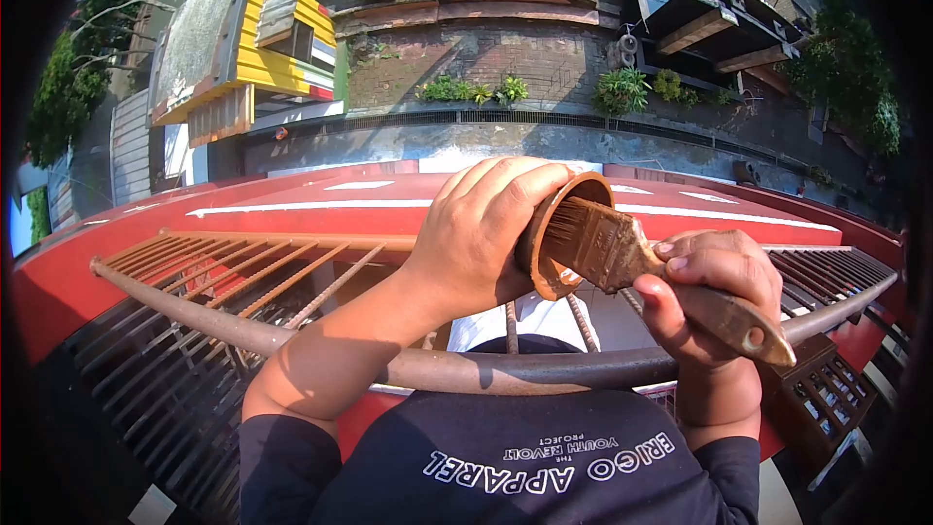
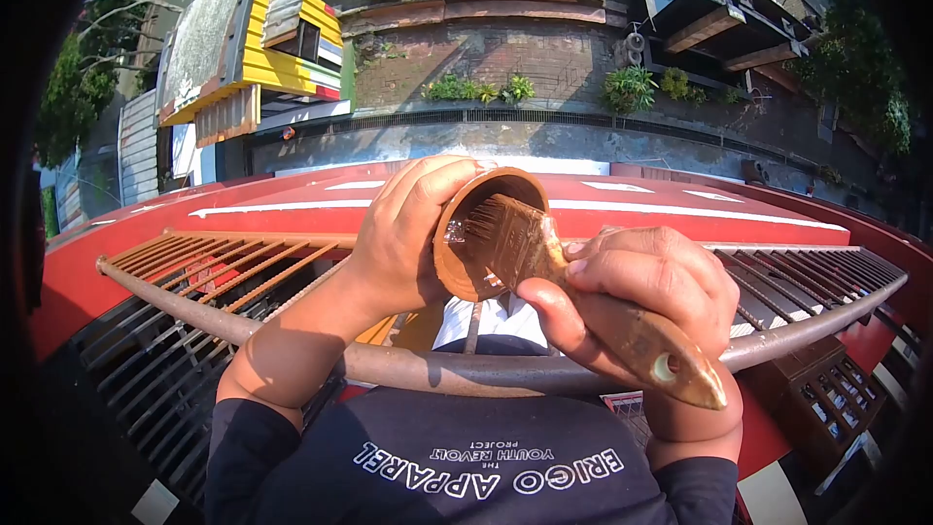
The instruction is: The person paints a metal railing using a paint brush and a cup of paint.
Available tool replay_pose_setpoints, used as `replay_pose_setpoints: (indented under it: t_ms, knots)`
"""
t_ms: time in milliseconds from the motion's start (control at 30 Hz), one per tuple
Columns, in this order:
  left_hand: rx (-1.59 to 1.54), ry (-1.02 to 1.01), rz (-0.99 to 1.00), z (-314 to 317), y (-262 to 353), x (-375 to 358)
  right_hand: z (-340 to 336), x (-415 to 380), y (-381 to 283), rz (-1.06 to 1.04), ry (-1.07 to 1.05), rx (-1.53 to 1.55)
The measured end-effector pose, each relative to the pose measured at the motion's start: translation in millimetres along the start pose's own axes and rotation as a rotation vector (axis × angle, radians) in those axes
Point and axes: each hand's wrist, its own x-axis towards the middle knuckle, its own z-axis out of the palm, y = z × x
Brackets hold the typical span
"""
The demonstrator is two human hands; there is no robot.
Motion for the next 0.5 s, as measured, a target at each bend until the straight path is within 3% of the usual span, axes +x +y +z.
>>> replay_pose_setpoints:
  t_ms: [500]
  knots:
    - [-0.011, -0.006, -0.014, -2.5, -0.1, -0.7, 12.3, 1.9, 5.6, 0.018, 0.014, 0.035]
